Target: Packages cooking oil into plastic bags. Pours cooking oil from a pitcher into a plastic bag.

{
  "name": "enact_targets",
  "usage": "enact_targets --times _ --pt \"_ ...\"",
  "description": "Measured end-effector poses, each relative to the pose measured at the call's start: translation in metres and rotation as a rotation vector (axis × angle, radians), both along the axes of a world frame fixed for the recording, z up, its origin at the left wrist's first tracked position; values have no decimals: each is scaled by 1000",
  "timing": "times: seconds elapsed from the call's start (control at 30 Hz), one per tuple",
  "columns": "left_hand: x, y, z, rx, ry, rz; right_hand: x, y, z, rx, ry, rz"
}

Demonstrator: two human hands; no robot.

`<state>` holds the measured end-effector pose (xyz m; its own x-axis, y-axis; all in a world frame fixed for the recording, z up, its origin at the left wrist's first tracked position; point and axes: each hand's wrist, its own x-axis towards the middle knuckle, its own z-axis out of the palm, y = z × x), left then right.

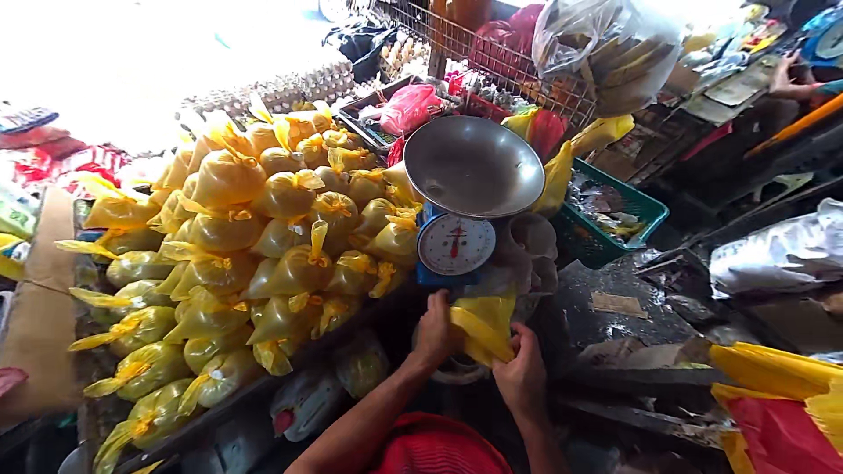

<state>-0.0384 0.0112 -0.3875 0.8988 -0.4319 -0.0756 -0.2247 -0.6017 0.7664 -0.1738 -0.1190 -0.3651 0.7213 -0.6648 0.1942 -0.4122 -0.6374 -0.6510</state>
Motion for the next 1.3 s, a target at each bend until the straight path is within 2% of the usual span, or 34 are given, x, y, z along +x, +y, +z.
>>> enact_targets --times 0.13,0.23,0.3,0.37,0.43,0.57,0.67,0.83,0.93,0.97,1.03,1.1,1.13,1.23,1.3 --pt "-1 9 -24 35 68 42 -11 -16 -6 7 46 -99" --pt "-13 10 -26 77 174 -9 -16 -1 -11 -4 81 -77" --pt "-21 5 -28 32 186 -63 -12 3 -14 6 103 -55" --pt "-16 8 -32 15 153 -21 -10 -4 -12 48 111 -77" --pt "-5 15 -34 74 158 41 -12 -8 -12 64 118 -77" --pt "-12 26 -42 150 195 -24 -11 -7 -16 57 142 -23" --pt "-13 33 -45 161 189 19 -6 -16 -12 117 164 -10" --pt "-22 44 -51 313 279 3 0 -20 -13 177 195 48" --pt "-31 36 -40 422 186 -56 7 -21 -20 242 171 76" --pt "-37 29 -36 371 146 -67 9 -19 -22 249 143 83" --pt "-47 15 -36 92 176 -27 14 -17 -21 250 118 118" --pt "-52 0 -39 -195 357 89 16 -15 -16 300 198 176" --pt "-53 -3 -41 -268 412 146 15 -14 -16 334 210 214" --pt "-52 1 -37 -317 403 286 4 -16 -26 502 73 380" --pt "-51 8 -34 -274 336 366 -2 -28 -42 777 -18 509"
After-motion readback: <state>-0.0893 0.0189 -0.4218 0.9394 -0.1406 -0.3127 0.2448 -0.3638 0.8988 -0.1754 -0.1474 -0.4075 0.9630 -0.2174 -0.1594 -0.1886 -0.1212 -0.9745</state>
